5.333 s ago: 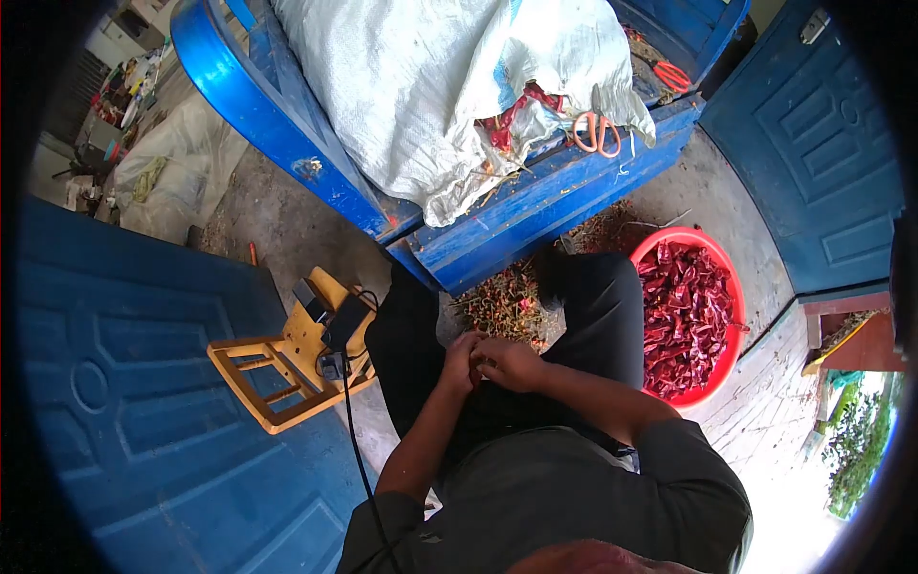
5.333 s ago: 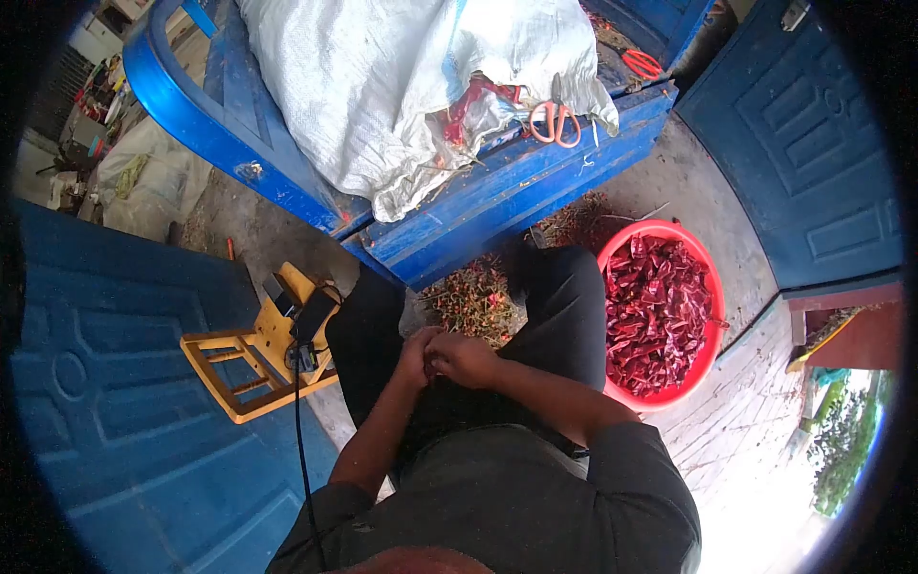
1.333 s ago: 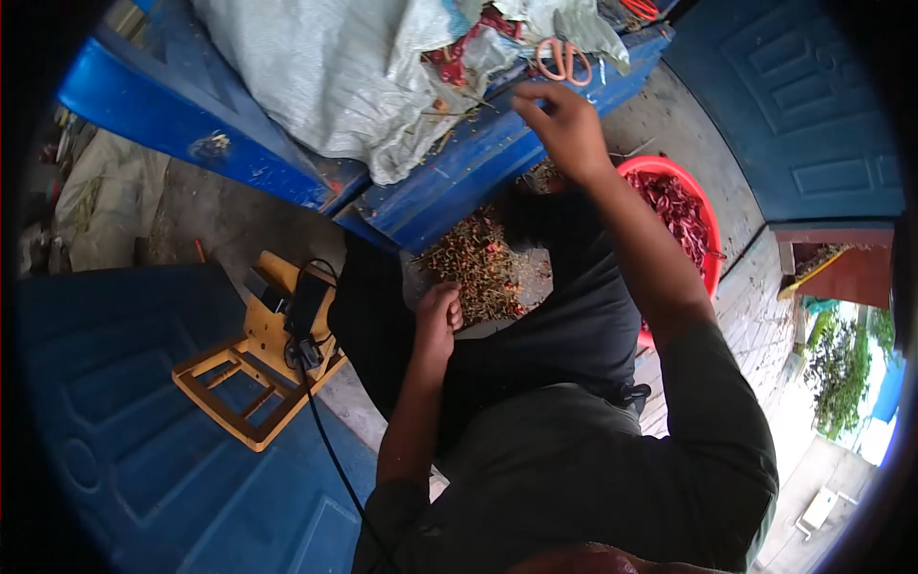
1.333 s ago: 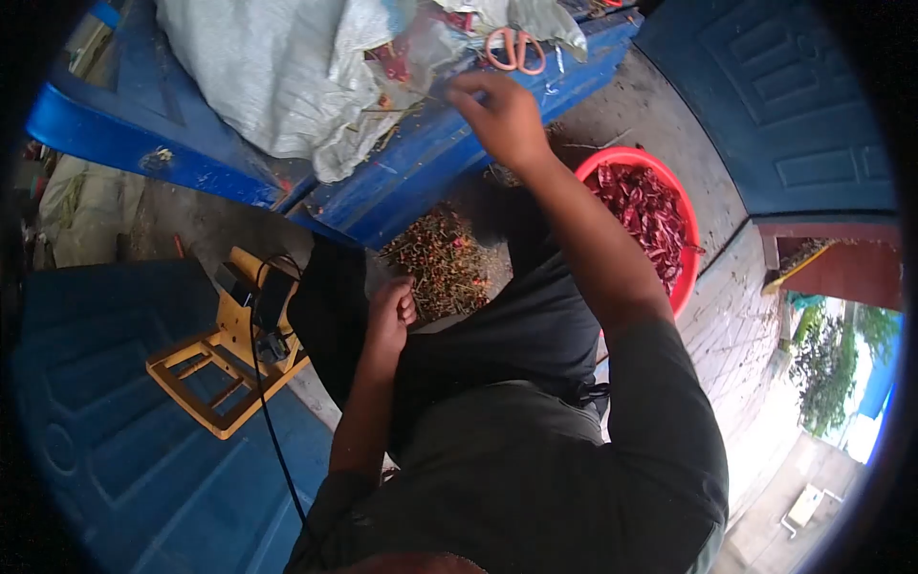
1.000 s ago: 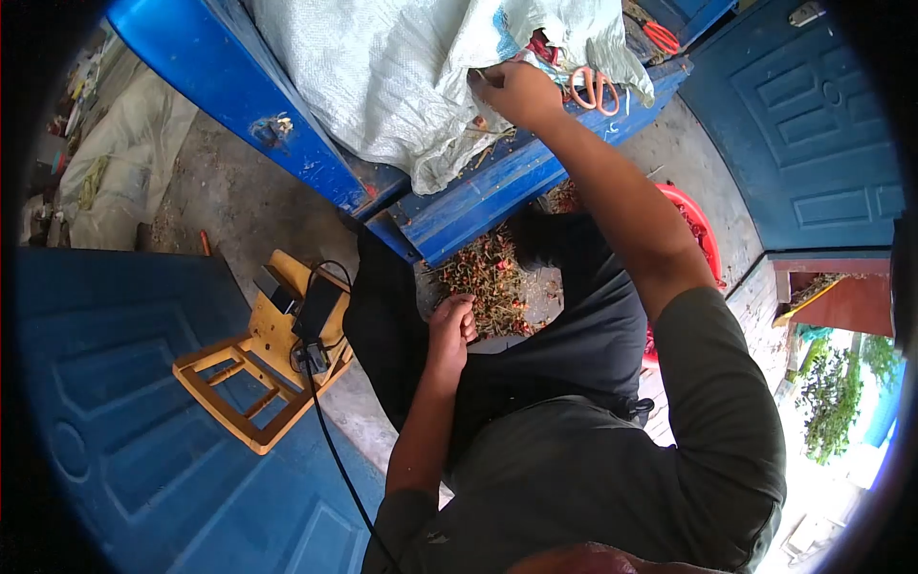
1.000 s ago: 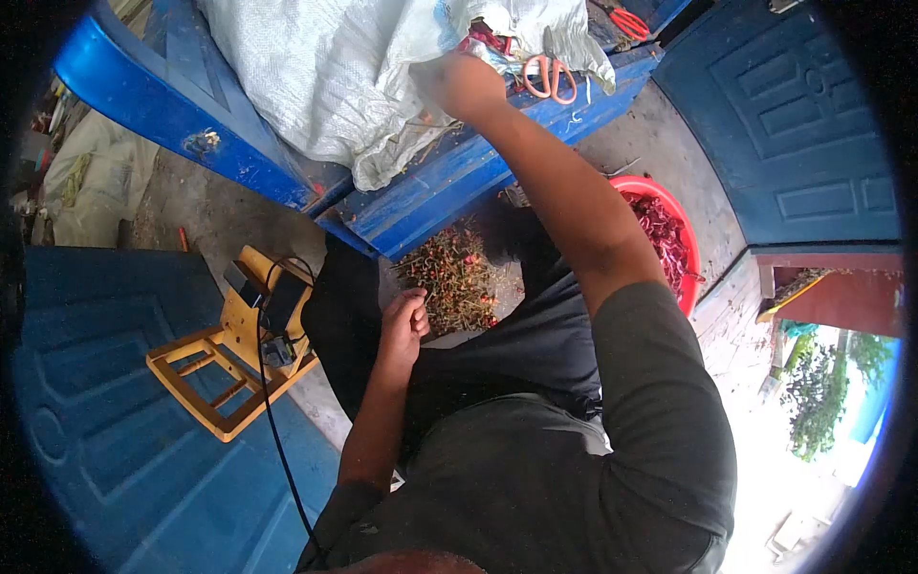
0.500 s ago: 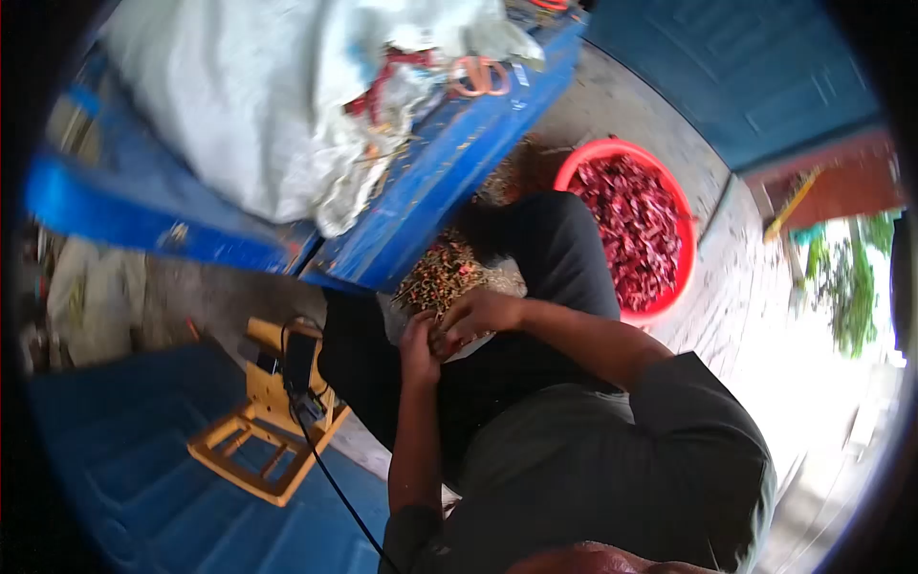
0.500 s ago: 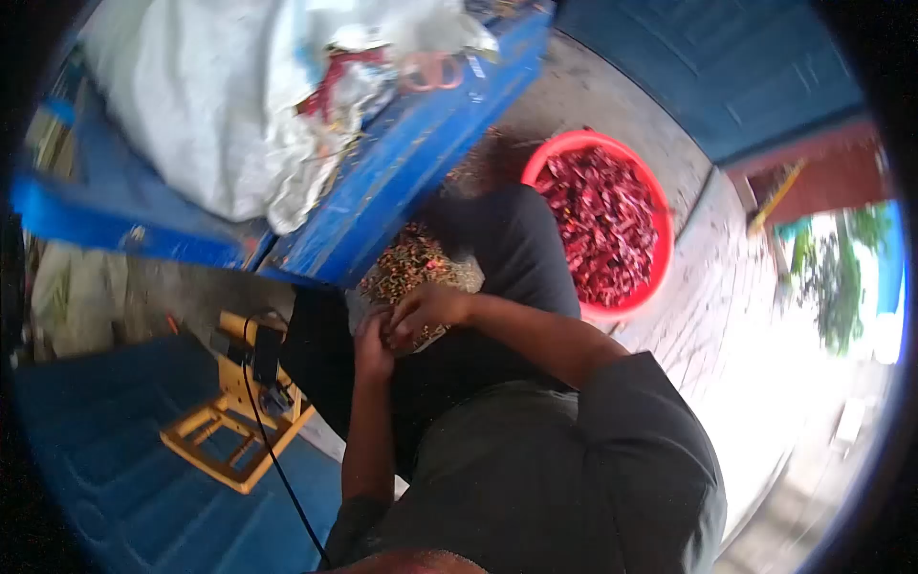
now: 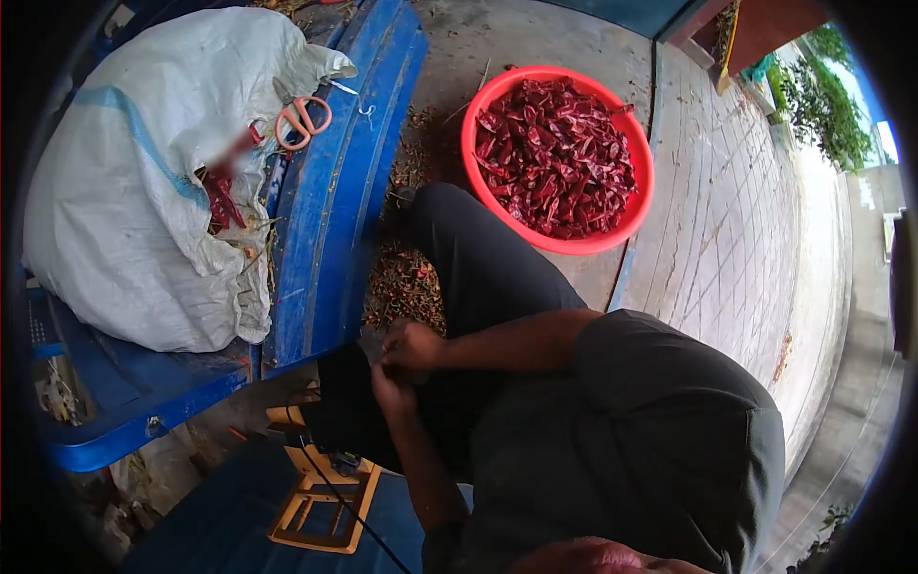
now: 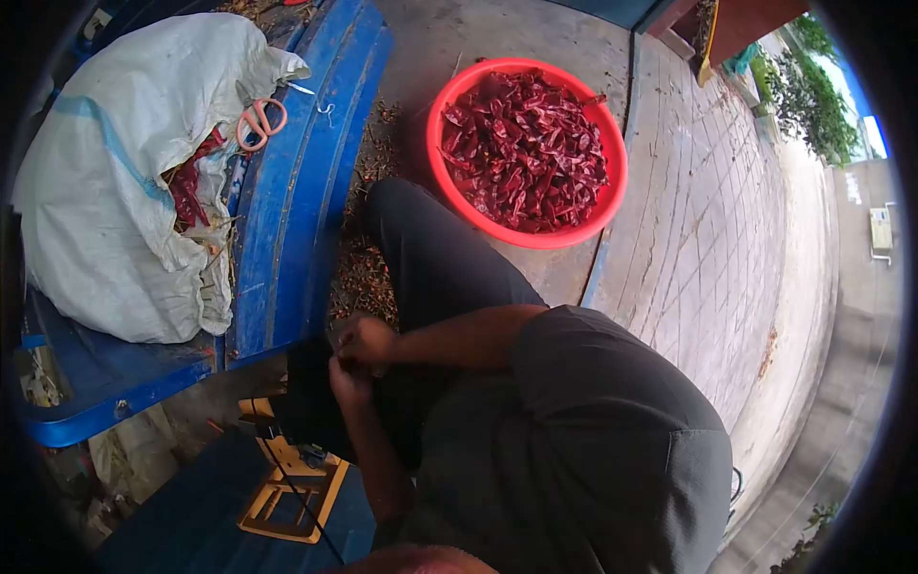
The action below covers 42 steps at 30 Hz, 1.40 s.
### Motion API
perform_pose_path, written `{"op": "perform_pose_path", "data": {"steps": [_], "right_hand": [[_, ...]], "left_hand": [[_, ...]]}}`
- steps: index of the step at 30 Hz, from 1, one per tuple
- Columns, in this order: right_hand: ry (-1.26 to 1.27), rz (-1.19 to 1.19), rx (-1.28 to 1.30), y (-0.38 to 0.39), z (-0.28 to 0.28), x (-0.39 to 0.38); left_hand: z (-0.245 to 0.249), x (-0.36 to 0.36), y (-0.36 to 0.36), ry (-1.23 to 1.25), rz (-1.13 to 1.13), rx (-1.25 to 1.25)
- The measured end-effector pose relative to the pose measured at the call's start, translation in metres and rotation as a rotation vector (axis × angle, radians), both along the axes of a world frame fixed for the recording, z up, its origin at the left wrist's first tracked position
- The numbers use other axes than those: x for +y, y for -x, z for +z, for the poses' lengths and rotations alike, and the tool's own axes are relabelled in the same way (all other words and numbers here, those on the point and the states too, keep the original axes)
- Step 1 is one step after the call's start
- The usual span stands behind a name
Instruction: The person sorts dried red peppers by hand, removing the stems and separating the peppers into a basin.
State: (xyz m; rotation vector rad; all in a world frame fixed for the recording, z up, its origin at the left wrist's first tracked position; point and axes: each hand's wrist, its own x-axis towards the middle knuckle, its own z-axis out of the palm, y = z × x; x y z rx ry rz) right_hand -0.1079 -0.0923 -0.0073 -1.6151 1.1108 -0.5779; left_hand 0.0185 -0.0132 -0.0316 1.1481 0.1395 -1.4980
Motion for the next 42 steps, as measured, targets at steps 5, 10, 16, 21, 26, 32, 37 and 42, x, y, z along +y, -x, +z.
{"op": "perform_pose_path", "data": {"steps": [5, 10, 16, 21, 26, 32, 37, 42], "right_hand": [[-0.536, -0.073, -0.164, 0.005, -0.005, -0.007], [-0.168, -0.145, -0.104, 0.001, -0.004, -0.002], [0.580, 0.129, -0.205, 0.006, 0.039, -0.028], [0.486, 0.145, -0.213, -0.007, 0.019, -0.024], [0.136, 0.040, -0.164, -0.013, 0.008, -0.019], [-0.112, 0.023, -0.173, -0.019, -0.002, -0.022], [0.145, -0.106, 0.024, -0.029, -0.005, -0.013], [-0.384, -0.112, -0.018, -0.023, 0.009, -0.031]], "left_hand": [[-0.010, 0.003, -0.001, 0.011, -0.093, -0.028], [-0.001, -0.001, 0.003, -0.015, -0.035, -0.007], [0.012, -0.007, -0.003, 0.151, 0.102, 0.120], [0.013, 0.000, 0.000, 0.138, 0.094, 0.091], [0.007, 0.001, 0.001, 0.027, 0.107, 0.037], [0.018, -0.011, 0.002, 0.058, 0.086, 0.070], [0.000, -0.017, 0.003, 0.041, 0.142, 0.139], [0.022, -0.027, 0.004, -0.044, 0.101, 0.024]]}}
